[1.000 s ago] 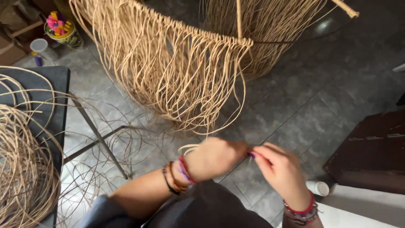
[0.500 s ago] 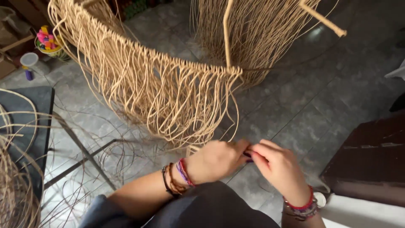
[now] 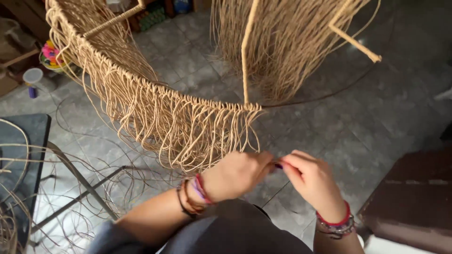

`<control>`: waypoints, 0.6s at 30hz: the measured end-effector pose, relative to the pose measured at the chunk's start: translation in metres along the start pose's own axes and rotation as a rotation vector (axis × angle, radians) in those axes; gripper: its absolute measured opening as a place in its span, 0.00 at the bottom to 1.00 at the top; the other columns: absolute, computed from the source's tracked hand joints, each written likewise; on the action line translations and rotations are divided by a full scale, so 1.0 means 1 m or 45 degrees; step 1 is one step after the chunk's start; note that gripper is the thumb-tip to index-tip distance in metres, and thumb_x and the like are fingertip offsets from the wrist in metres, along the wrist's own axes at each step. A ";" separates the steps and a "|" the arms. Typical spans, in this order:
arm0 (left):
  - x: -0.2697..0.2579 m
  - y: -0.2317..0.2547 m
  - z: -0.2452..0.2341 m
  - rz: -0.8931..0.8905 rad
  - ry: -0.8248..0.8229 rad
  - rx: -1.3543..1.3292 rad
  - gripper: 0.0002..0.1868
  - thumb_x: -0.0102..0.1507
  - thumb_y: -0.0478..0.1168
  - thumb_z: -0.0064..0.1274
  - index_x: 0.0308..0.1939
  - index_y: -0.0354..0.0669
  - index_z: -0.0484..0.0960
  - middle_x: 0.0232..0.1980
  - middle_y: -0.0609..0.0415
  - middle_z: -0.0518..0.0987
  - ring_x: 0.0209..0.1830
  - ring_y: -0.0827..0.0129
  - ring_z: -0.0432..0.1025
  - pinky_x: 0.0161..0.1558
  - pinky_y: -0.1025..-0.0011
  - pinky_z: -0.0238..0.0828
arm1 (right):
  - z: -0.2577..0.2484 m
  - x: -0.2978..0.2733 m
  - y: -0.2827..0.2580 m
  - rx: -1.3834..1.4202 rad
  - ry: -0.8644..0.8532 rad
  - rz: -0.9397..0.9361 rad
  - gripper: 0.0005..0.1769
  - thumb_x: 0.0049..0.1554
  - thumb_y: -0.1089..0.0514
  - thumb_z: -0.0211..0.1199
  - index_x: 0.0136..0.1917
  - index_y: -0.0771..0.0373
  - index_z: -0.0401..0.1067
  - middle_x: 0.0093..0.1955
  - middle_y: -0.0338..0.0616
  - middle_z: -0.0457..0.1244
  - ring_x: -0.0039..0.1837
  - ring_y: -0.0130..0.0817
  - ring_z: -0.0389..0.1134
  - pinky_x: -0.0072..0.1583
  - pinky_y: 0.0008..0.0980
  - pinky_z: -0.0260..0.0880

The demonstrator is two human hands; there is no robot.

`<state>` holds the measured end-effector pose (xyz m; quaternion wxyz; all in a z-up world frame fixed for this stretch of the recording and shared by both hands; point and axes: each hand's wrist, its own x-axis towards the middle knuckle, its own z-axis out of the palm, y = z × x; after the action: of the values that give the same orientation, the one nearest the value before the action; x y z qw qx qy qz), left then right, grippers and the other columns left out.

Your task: Weaving natural fiber strands onto a circular frame to create a furniture piece

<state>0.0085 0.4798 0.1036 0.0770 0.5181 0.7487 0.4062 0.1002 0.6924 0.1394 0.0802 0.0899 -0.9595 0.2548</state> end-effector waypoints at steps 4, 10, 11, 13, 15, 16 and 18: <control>0.001 -0.023 -0.019 -0.189 -0.018 0.452 0.06 0.68 0.42 0.45 0.46 0.52 0.77 0.24 0.56 0.77 0.17 0.56 0.73 0.20 0.54 0.68 | -0.027 0.003 0.037 0.093 0.035 0.040 0.06 0.61 0.60 0.60 0.45 0.60 0.78 0.40 0.34 0.69 0.39 0.26 0.70 0.45 0.27 0.66; -0.017 -0.032 -0.014 -0.353 0.026 0.582 0.06 0.67 0.41 0.49 0.43 0.58 0.81 0.33 0.62 0.79 0.19 0.60 0.74 0.18 0.58 0.70 | -0.036 0.016 0.076 0.088 -0.081 0.011 0.07 0.58 0.55 0.64 0.46 0.58 0.81 0.43 0.32 0.72 0.43 0.26 0.72 0.47 0.26 0.68; -0.013 -0.029 -0.007 -0.234 -0.034 0.592 0.17 0.64 0.35 0.48 0.50 0.62 0.87 0.42 0.67 0.79 0.20 0.68 0.75 0.15 0.65 0.72 | -0.035 0.022 0.071 0.099 -0.118 -0.089 0.08 0.58 0.55 0.64 0.45 0.59 0.80 0.41 0.34 0.72 0.42 0.29 0.72 0.46 0.29 0.68; 0.013 -0.006 0.030 -0.209 0.033 0.506 0.07 0.69 0.42 0.45 0.46 0.51 0.79 0.34 0.60 0.76 0.17 0.62 0.74 0.14 0.59 0.68 | -0.025 0.032 0.058 0.126 -0.219 -0.215 0.06 0.59 0.58 0.62 0.44 0.59 0.79 0.40 0.36 0.70 0.39 0.31 0.70 0.44 0.31 0.66; 0.026 0.007 0.057 -0.189 0.101 0.418 0.16 0.74 0.50 0.42 0.42 0.41 0.71 0.26 0.54 0.73 0.14 0.56 0.73 0.12 0.53 0.64 | -0.021 0.035 0.062 0.157 -0.328 -0.340 0.05 0.59 0.62 0.61 0.44 0.58 0.78 0.39 0.37 0.68 0.37 0.32 0.68 0.42 0.33 0.64; 0.028 0.005 0.062 -0.250 0.148 0.489 0.13 0.72 0.49 0.45 0.39 0.45 0.72 0.21 0.55 0.73 0.12 0.57 0.72 0.12 0.55 0.63 | -0.023 0.037 0.070 0.200 -0.342 -0.308 0.05 0.59 0.61 0.61 0.44 0.59 0.77 0.39 0.37 0.69 0.38 0.31 0.69 0.44 0.31 0.65; 0.021 0.007 0.052 -0.325 0.208 0.565 0.12 0.71 0.48 0.47 0.37 0.48 0.72 0.17 0.57 0.74 0.11 0.59 0.71 0.13 0.57 0.63 | -0.032 0.040 0.092 0.243 -0.366 -0.293 0.05 0.59 0.61 0.61 0.44 0.60 0.77 0.39 0.37 0.69 0.40 0.29 0.70 0.45 0.30 0.66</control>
<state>0.0314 0.5261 0.0806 -0.0485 0.3891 0.8825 0.2597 0.0450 0.7816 0.1312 -0.0380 0.2414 -0.9160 0.3181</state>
